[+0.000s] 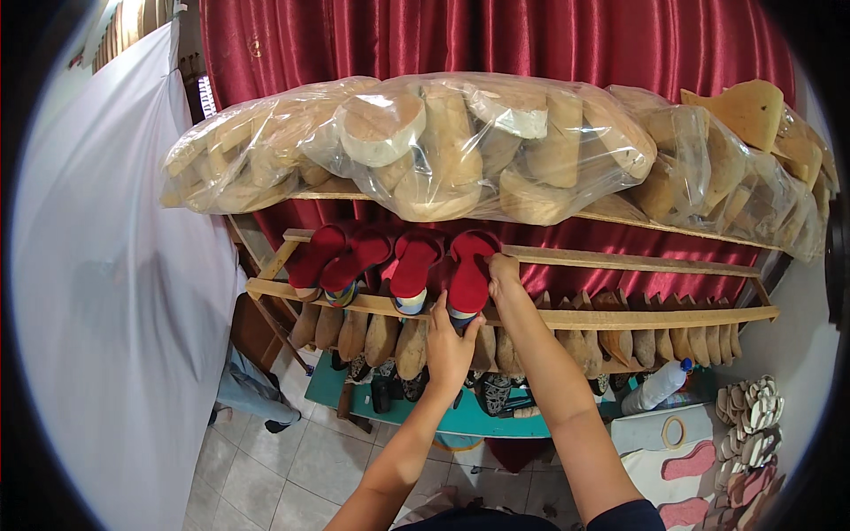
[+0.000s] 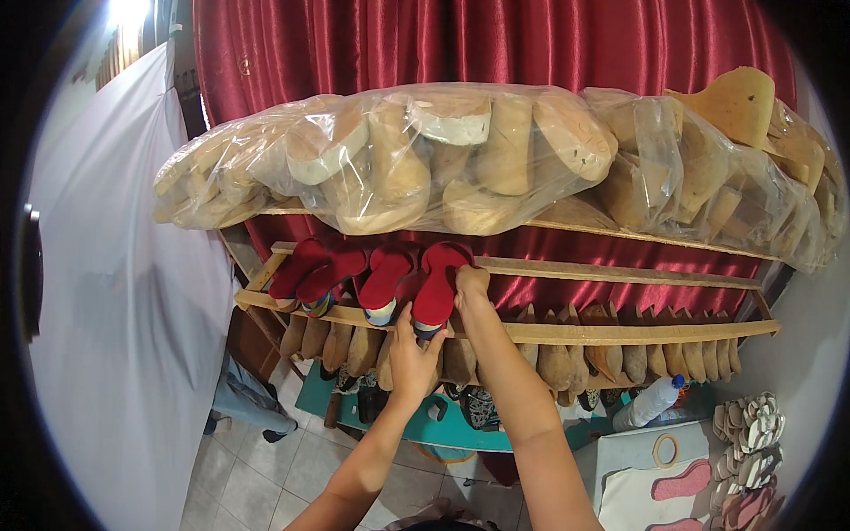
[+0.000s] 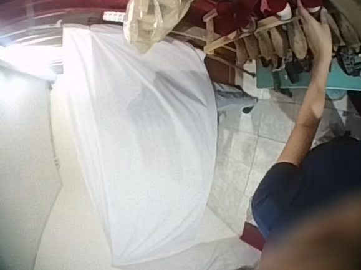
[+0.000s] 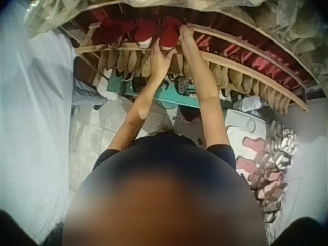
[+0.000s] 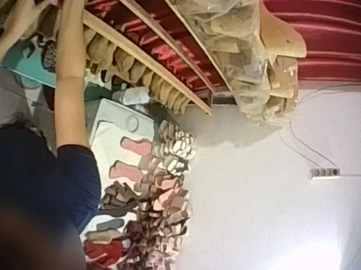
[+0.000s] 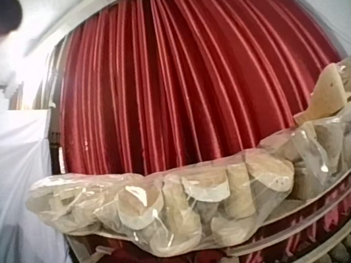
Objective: Manually fitting shoe uppers onto lasts and attaching insoles to form the shoe shape.
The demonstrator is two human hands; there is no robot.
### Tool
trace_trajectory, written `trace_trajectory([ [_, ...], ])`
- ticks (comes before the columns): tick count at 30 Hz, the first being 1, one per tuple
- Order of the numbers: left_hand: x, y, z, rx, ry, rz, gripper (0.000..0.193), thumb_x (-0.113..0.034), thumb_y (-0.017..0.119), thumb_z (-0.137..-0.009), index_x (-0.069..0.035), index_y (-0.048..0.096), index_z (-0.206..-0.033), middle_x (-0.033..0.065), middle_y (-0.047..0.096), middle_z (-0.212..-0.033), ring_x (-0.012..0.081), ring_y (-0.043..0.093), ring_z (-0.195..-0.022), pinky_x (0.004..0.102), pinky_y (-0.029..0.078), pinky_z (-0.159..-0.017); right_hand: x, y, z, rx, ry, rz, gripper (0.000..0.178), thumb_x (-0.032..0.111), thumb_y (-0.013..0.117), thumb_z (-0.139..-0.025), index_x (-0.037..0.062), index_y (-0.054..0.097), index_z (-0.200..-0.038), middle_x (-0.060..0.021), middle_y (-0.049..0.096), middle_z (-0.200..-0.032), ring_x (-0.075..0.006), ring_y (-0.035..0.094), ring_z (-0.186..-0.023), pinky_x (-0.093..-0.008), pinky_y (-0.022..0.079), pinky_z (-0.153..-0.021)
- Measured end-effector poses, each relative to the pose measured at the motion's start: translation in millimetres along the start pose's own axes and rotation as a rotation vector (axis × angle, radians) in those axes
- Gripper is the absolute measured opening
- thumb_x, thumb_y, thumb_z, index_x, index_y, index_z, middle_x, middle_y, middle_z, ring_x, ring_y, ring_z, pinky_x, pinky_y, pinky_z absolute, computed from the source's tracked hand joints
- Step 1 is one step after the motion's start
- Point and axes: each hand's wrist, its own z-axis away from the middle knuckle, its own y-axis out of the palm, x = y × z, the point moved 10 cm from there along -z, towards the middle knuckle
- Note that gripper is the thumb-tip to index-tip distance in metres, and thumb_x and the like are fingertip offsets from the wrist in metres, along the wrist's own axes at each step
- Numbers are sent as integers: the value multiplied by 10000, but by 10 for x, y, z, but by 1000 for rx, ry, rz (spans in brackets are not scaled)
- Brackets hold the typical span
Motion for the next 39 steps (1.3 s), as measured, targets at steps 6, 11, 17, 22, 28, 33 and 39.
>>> trace_trajectory([
  [6, -50, -15, -14, 68, -84, -106, 574, -292, 656, -720, 12, 406, -1139, 226, 532, -1020, 355, 557, -885, 390, 466, -707, -26, -67, 11, -62, 1, 103, 285, -70, 396, -761, -143, 458, -1029, -205, 566, -866, -279, 611, -665, -342, 527, -520],
  [11, -178, -12, -13, -32, 104, -145, 520, -291, 637, -739, 5, 437, -1117, 210, 538, -1015, 351, 555, -888, 380, 468, -722, -58, -124, -117, -48, 5, 139, 280, -59, 401, -770, -140, 464, -1030, -213, 566, -871, -280, 612, -672, -345, 526, -525],
  [17, -169, -95, -45, -42, 111, -152, 521, -266, 637, -736, 21, 443, -1125, 188, 449, -1098, 352, 484, -985, 383, 432, -798, -75, 21, 51, -39, 25, 56, 294, -58, 395, -770, -132, 458, -1047, -221, 565, -871, -282, 613, -671, -352, 520, -507],
  [22, -160, -105, -62, -46, 172, -228, 500, -252, 626, -749, 37, 453, -1118, 172, 441, -1106, 342, 486, -984, 373, 437, -793, -99, 11, -72, -24, -41, 95, 294, -56, 396, -774, -133, 454, -1052, -211, 564, -901, -270, 611, -736, -333, 524, -575],
  [28, -157, -106, -42, -68, 228, -288, 479, -263, 611, -766, 34, 461, -1111, 166, 450, -1119, 333, 490, -984, 372, 446, -785, -237, -48, -281, 3, -55, 211, 314, -15, 432, -774, -133, 468, -1063, -195, 566, -973, -229, 592, -820, -299, 487, -658],
  [33, -183, -105, -47, -63, 242, -312, 470, -260, 605, -771, 29, 462, -1112, 161, 455, -1124, 331, 493, -980, 372, 452, -777, -271, -90, -354, 37, -74, 238, 332, 19, 472, -771, -130, 473, -1069, -184, 566, -993, -211, 577, -848, -299, 459, -703],
  [39, -138, -166, -48, -71, 242, -330, 466, -266, 603, -771, 20, 464, -1112, 150, 458, -1124, 323, 496, -980, 360, 459, -766, -190, -72, -63, -53, -50, 269, 312, 59, 527, -763, -125, 506, -1015, -175, 581, -944, -209, 573, -806, -298, 443, -667],
])
